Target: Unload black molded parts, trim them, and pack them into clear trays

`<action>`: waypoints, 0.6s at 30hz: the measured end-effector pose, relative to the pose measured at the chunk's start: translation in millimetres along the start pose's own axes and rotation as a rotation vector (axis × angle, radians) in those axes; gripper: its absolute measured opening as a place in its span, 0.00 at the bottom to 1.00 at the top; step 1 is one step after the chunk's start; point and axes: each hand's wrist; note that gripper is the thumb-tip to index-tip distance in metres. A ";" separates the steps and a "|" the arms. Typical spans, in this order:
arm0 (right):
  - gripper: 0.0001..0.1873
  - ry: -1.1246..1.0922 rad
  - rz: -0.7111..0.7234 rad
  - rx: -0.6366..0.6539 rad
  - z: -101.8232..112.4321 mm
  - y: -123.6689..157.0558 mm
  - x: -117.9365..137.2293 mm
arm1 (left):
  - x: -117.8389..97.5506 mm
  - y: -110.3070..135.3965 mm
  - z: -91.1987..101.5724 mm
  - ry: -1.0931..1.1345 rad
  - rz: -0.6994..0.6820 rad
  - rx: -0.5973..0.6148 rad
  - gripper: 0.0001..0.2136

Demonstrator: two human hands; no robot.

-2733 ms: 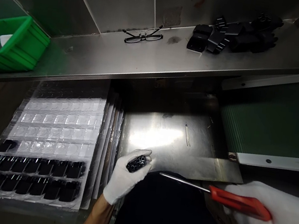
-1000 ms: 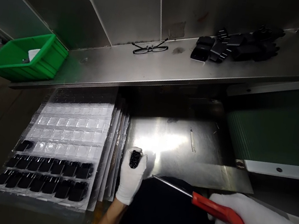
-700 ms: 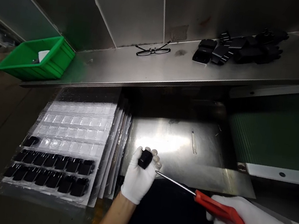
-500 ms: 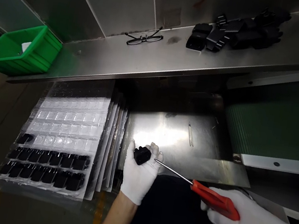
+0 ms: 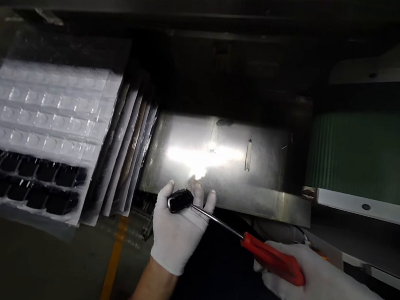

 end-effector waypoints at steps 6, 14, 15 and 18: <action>0.14 0.120 -0.027 0.134 2.6 -14.7 -1.5 | 9.9 2.5 20.1 0.033 0.023 0.029 0.15; 0.18 0.156 -0.038 0.133 -4.0 -24.5 8.1 | 5.7 7.0 26.6 0.018 -0.002 -0.036 0.17; 0.17 0.173 -0.019 0.136 -4.1 -24.8 12.0 | 5.0 6.9 27.7 0.013 -0.008 -0.032 0.17; 0.17 0.213 -0.004 0.152 -2.0 -25.0 20.3 | 1.6 5.4 31.5 -0.023 -0.046 -0.041 0.15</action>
Point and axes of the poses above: each hand's wrist, its own y-axis away from the middle knuckle, its own z-axis out of the back of the hand, x = y × z, and after that the axes turned 1 degree about x, right-handed
